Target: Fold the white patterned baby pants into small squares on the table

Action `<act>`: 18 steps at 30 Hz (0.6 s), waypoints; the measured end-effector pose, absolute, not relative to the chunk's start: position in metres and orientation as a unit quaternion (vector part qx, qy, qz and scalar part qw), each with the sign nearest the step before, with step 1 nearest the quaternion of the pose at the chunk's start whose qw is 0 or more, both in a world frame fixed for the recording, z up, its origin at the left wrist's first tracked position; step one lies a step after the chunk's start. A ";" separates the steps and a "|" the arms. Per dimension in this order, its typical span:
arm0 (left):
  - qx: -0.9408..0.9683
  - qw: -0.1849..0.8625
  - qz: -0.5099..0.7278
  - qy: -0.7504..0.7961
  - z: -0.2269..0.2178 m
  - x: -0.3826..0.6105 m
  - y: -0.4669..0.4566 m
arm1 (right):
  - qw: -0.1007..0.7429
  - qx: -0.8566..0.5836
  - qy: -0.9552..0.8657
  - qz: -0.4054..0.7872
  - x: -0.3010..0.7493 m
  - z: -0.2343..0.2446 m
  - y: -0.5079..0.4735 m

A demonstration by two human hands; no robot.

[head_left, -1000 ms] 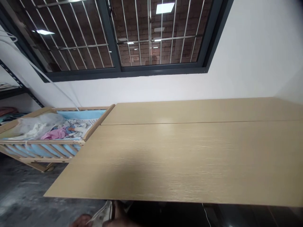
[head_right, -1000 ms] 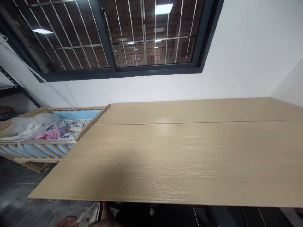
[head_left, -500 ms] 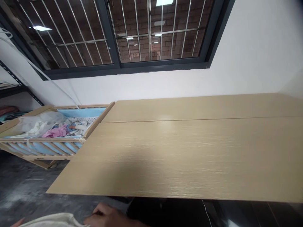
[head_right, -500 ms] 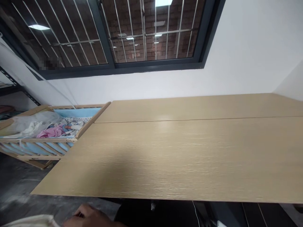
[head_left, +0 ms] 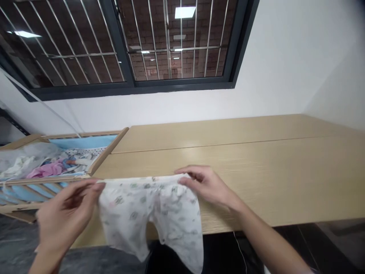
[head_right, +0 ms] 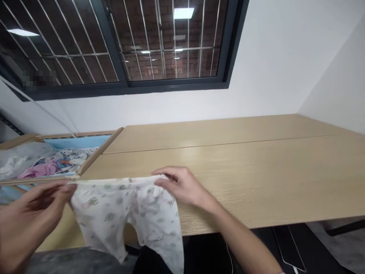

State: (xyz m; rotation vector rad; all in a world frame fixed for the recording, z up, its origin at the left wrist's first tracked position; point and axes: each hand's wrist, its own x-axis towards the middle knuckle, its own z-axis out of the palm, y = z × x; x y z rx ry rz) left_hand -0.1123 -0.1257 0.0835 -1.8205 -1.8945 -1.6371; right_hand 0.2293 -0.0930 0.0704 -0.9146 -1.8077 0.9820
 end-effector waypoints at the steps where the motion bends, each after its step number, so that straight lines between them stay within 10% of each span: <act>1: -0.593 0.010 -0.533 -0.603 0.084 -0.099 -0.111 | 0.410 -0.379 -0.733 0.388 0.241 0.074 -0.084; 8: -0.722 -0.214 -0.392 -0.529 0.076 -0.044 -0.004 | 0.379 -0.459 -0.736 0.323 0.296 0.068 -0.002; 18: -0.749 -0.133 -0.231 -0.607 0.012 -0.007 0.119 | 0.335 -0.596 -0.678 0.269 0.304 -0.007 0.118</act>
